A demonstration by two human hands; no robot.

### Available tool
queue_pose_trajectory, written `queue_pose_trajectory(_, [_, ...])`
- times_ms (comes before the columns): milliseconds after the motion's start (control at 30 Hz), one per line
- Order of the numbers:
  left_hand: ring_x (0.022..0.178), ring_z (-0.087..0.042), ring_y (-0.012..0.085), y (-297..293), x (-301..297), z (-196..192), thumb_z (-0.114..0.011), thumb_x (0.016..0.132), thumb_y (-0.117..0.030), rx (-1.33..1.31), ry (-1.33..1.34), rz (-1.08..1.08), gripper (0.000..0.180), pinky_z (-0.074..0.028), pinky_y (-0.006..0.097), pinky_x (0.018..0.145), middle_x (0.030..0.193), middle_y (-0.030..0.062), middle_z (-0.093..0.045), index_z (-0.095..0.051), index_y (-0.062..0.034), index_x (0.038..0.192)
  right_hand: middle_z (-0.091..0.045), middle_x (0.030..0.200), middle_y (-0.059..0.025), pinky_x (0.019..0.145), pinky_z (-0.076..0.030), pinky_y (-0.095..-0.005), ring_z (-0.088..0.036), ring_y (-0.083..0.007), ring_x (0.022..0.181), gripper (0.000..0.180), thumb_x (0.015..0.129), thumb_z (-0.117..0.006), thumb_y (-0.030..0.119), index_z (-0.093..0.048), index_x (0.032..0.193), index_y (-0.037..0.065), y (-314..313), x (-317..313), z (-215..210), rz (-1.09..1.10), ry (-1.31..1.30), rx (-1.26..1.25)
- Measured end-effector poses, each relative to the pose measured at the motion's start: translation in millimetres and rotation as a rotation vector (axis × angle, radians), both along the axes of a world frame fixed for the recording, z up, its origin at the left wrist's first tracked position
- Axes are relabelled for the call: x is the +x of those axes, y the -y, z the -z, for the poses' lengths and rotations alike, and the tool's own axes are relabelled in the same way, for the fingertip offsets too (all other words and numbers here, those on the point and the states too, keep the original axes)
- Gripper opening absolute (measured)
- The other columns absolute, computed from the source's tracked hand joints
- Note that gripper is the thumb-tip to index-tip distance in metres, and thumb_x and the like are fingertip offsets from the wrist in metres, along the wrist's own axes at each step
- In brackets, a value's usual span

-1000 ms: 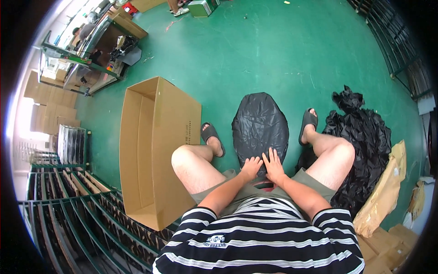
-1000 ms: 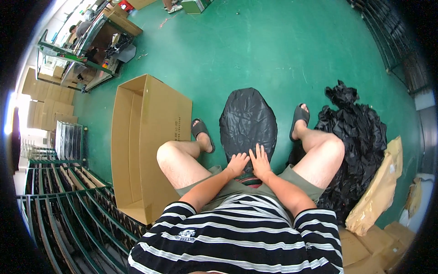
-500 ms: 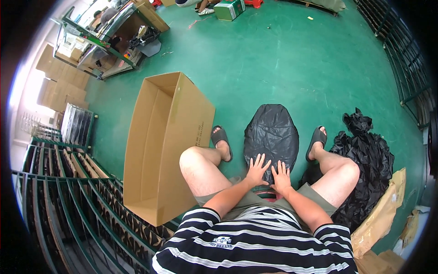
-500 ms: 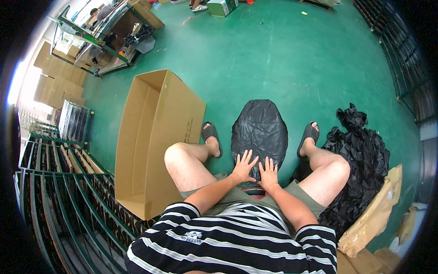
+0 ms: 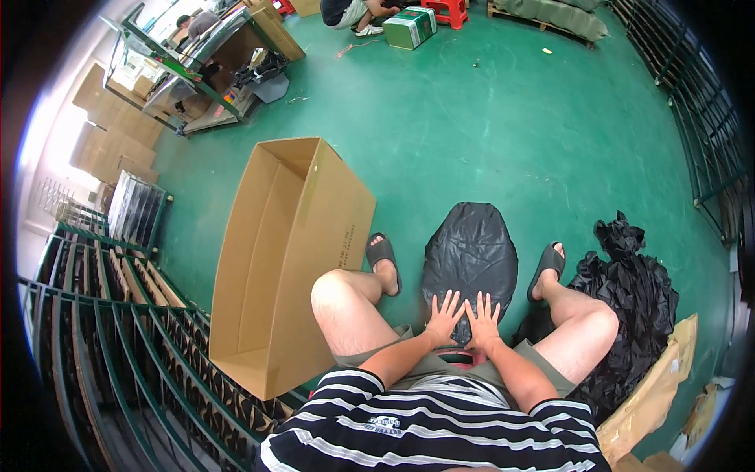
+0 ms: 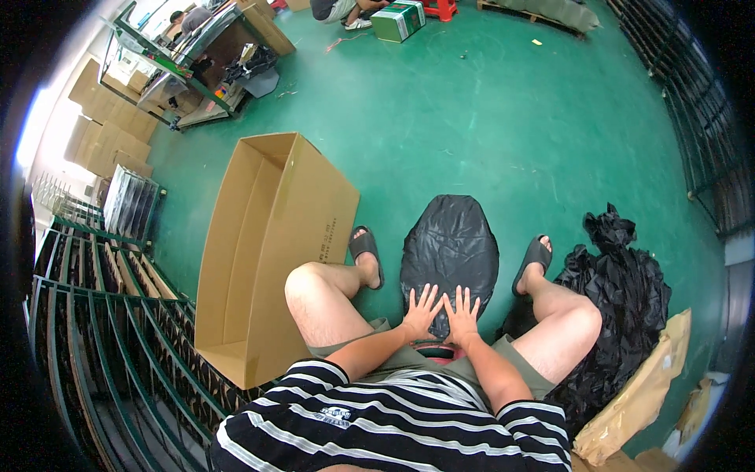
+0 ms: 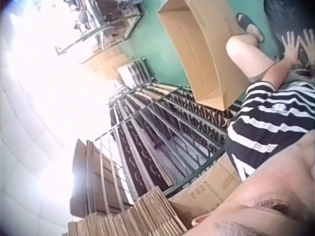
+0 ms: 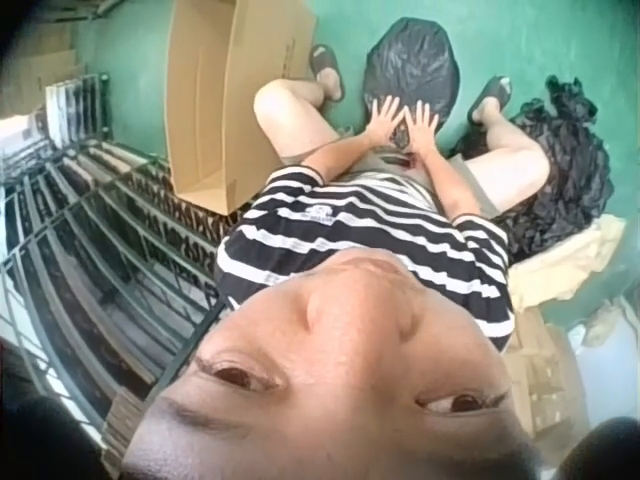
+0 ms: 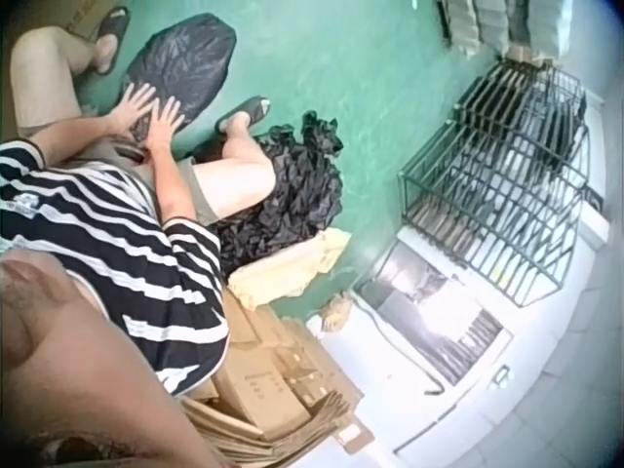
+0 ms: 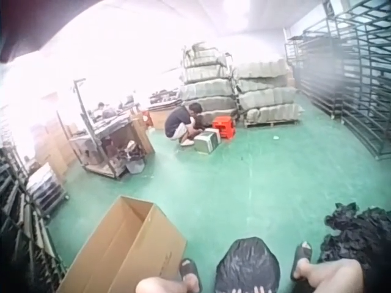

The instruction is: The recorder is seen putting black protective fabric covers over pink foam cushion components in a manufacturing facility.

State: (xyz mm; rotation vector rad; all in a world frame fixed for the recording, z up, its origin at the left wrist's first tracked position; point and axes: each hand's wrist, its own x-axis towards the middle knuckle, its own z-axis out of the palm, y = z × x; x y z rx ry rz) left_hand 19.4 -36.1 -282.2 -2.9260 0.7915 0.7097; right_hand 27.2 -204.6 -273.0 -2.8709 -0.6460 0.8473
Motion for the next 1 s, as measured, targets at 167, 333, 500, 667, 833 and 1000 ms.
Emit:
queue_pose_trajectory(167, [0.146,-0.001,0.0413,3.5,-5.2,8.4,-0.082,0.056,-0.057,-0.025,-0.004,-0.045,0.127,-0.008,0.071,0.108,0.159,0.0196,-0.005,-0.013,-0.0139,0.154,-0.001,0.158,-0.0224,0.111,-0.005,-0.0684,0.001,-0.0434,0.146,0.136,0.044,-0.091,0.042,-0.015,0.154,0.016,1.5,-3.9,10.5,0.017,0.027,0.008])
queue_pose_trajectory(333, [0.147,-0.004,0.0400,7.3,-11.7,14.4,-0.082,0.056,-0.050,-0.036,0.034,-0.078,0.124,-0.012,0.073,0.106,0.159,0.0189,-0.007,-0.014,-0.0162,0.154,-0.002,0.158,-0.0225,0.109,-0.004,-0.0717,0.001,-0.0425,0.146,0.131,0.047,-0.088,0.043,-0.018,0.153,0.013,6.9,-7.5,13.2,0.044,0.021,0.106])
queue_pose_trajectory(500, [0.145,-0.009,0.0418,4.4,-11.6,12.5,-0.083,0.054,-0.051,-0.031,0.097,-0.046,0.124,-0.014,0.074,0.105,0.157,0.0215,-0.012,-0.018,-0.0145,0.153,-0.005,0.158,-0.0218,0.108,-0.005,-0.0722,-0.002,-0.0417,0.146,0.121,0.051,-0.085,0.030,-0.021,0.152,0.013,8.3,-12.1,27.6,0.055,0.111,0.184])
queue_pose_trajectory(667, [0.145,-0.009,0.0420,2.6,-13.7,19.5,-0.083,0.054,-0.053,-0.021,0.157,-0.017,0.124,-0.014,0.074,0.105,0.157,0.0219,-0.013,-0.018,-0.0138,0.153,-0.003,0.158,-0.0214,0.108,-0.006,-0.0720,-0.001,-0.0417,0.146,0.122,0.050,-0.086,0.027,-0.020,0.152,0.012,8.3,-14.6,33.9,0.062,0.183,0.197])
queue_pose_trajectory(833, [0.146,-0.008,0.0414,7.6,-20.7,17.2,-0.083,0.061,-0.045,0.035,0.144,-0.016,0.118,-0.017,0.074,0.105,0.158,0.0191,-0.010,-0.016,-0.0165,0.154,-0.001,0.159,-0.0183,0.110,-0.008,-0.0706,0.000,-0.0394,0.147,0.126,0.052,-0.089,0.031,-0.016,0.153,0.013,6.0,-24.8,33.8,0.079,0.182,0.118])
queue_pose_trajectory(1000, [0.146,-0.008,0.0401,10.2,-31.5,26.7,-0.083,0.062,-0.041,0.044,0.234,-0.052,0.117,-0.019,0.072,0.105,0.159,0.0168,-0.010,-0.015,-0.0183,0.154,-0.001,0.160,-0.0155,0.108,-0.012,-0.0720,0.000,-0.0373,0.147,0.123,0.057,-0.088,0.040,-0.016,0.153,0.015,2.0,-32.3,38.6,0.106,0.213,0.108])
